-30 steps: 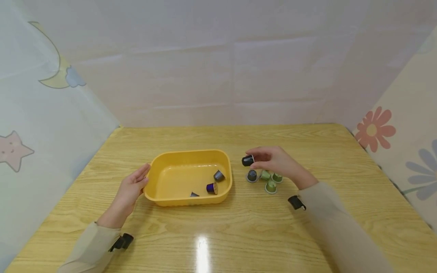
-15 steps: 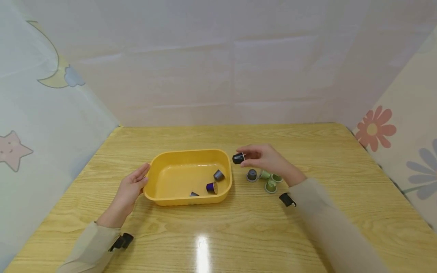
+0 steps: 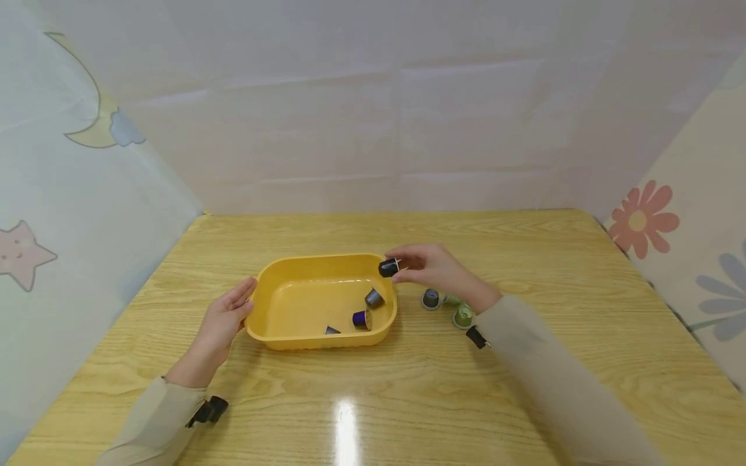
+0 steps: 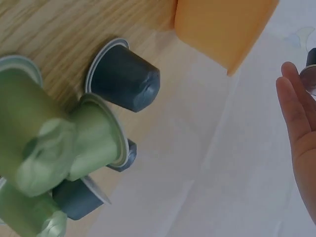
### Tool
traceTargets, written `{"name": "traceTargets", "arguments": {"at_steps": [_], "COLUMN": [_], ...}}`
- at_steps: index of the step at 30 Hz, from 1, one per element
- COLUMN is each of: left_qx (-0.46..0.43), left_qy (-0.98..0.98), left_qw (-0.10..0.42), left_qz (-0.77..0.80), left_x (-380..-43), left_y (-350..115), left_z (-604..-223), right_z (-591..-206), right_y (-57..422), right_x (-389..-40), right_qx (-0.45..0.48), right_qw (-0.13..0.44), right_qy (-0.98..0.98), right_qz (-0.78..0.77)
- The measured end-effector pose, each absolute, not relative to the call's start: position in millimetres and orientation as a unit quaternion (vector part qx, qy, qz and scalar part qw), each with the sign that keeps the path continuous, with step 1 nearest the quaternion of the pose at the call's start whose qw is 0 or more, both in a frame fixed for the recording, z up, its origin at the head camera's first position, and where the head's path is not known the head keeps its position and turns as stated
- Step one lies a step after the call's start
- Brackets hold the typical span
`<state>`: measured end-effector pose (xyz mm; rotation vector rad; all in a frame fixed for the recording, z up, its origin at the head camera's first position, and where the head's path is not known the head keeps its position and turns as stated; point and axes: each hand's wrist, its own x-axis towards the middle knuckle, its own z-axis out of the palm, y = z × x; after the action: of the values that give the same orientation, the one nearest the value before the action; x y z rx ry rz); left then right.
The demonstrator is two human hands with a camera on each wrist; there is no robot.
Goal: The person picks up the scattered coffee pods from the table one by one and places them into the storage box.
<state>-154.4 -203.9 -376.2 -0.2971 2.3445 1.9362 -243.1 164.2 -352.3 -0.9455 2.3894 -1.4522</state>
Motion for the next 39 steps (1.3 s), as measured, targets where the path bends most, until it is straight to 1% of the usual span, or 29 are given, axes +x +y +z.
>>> {"name": "traceTargets", "arguments": {"at_steps": [9, 23, 39], "left_qx": [-0.099, -0.092, -0.100], "left_qy": [0.765, 0.766, 0.771], "left_qw": [0.045, 0.039, 0.042], "left_qz": [0.635, 0.635, 0.628], "left_x": [-156, -157, -155], "left_y": [-203, -204, -204], "left_z": [-376, -377, -376], "right_z": [-352, -351, -356], "right_y": [149, 119, 77], "right_x": [-246, -254, -260], "right_qx": [-0.349, -0.354, -0.337], "right_qw": [0.079, 0.116, 0.122], "right_qy": [0.809, 0.830, 0.835], "right_qz": [-0.467, -0.415, -0.417]}}
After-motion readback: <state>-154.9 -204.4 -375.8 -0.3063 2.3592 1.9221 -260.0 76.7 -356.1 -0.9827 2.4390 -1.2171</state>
